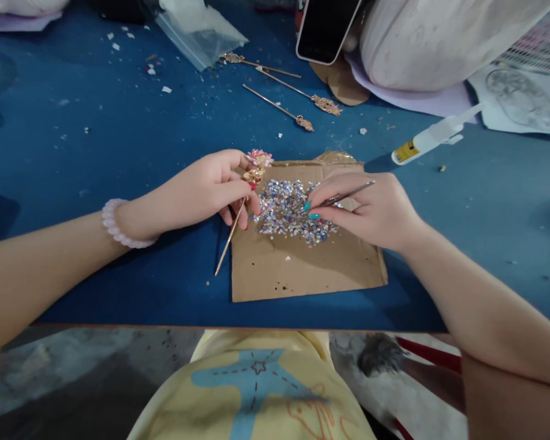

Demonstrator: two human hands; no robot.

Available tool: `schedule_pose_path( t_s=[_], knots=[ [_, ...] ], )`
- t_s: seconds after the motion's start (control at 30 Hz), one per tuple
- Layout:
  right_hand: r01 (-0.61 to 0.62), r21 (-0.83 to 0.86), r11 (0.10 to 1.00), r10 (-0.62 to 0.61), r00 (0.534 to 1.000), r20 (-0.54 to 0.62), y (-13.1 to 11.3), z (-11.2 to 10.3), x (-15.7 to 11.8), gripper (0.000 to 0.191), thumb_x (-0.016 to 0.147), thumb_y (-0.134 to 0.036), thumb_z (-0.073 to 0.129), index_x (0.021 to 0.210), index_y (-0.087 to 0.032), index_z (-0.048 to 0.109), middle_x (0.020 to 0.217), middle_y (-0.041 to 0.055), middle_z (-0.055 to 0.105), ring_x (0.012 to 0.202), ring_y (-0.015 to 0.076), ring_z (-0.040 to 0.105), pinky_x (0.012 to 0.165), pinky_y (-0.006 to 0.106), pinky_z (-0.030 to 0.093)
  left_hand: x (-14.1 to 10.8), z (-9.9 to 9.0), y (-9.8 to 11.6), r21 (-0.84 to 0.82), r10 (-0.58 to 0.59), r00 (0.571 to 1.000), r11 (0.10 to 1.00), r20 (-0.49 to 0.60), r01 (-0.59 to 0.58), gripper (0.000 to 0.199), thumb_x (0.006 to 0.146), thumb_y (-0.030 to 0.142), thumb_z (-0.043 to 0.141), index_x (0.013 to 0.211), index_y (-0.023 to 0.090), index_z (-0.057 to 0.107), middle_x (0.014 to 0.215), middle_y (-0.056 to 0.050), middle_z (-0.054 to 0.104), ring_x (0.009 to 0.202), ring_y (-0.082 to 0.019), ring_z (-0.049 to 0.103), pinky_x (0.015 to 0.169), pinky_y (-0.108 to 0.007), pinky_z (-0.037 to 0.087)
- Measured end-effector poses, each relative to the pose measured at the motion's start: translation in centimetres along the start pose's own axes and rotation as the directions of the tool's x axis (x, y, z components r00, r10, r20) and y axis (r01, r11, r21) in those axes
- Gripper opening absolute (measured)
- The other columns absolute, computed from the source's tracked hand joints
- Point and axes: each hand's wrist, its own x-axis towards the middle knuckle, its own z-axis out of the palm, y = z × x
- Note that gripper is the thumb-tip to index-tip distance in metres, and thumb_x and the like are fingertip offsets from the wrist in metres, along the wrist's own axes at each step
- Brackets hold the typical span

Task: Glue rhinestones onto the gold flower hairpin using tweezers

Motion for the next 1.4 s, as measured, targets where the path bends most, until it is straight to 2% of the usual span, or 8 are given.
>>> schedule_pose_path(
  t_s=[0.27, 0.47, 1.27, 1.4],
  knots=[
    [-0.009, -0.008, 1.000, 0.009, 1.000, 0.007, -0.04, 0.02, 0.09, 0.008, 0.093, -0.024, 0.069, 0.086, -0.025, 0.073, 0.087, 0.0005, 0.077, 0.084, 0.0180, 0.072, 0.080, 0.035, 0.058, 0.01, -0.02, 0.03, -0.007, -0.014, 1.000, 1.000, -0.004, 0.014, 0.014, 0.089, 0.014, 0.058, 0.101, 0.021, 0.055, 0.072, -0.001, 0.075, 0.050, -0.012, 0.069, 0.044, -0.020, 0.049],
    [-0.055, -0.034, 0.998, 0.052, 0.996, -0.079, -0.10, 0.31, 0.07, 0.008, 0.093, -0.025, 0.069, 0.088, -0.026, 0.074, 0.088, 0.0018, 0.077, 0.082, 0.0189, 0.072, 0.080, 0.038, 0.060, 0.02, 0.13, 0.34, 0.002, -0.012, 1.000, 1.000, -0.002, 0.012, 0.014, 0.085, 0.012, 0.058, 0.095, 0.021, 0.054, 0.067, 0.001, 0.073, 0.047, -0.012, 0.067, 0.043, -0.021, 0.046],
    [-0.051, -0.023, 0.998, 0.049, 0.996, -0.078, 0.04, 0.45, 0.08, 0.010, 0.094, -0.023, 0.068, 0.086, -0.028, 0.073, 0.091, 0.0015, 0.078, 0.084, 0.0194, 0.074, 0.082, 0.038, 0.061, -0.14, 0.14, 0.32, 0.016, -0.004, 1.000, 1.000, -0.012, 0.004, 0.016, 0.084, 0.013, 0.058, 0.097, 0.021, 0.056, 0.071, 0.000, 0.074, 0.051, -0.013, 0.068, 0.046, -0.022, 0.047],
    [-0.084, -0.005, 0.996, 0.084, 0.992, -0.094, 0.07, 0.27, 0.05, 0.008, 0.093, -0.024, 0.069, 0.086, -0.028, 0.072, 0.091, 0.0010, 0.078, 0.084, 0.0196, 0.074, 0.082, 0.039, 0.061, -0.18, 0.19, 0.41, 0.016, -0.007, 1.000, 1.000, -0.019, 0.007, 0.014, 0.085, 0.013, 0.058, 0.096, 0.022, 0.055, 0.071, 0.000, 0.075, 0.051, -0.013, 0.069, 0.046, -0.022, 0.048]
  ],
)
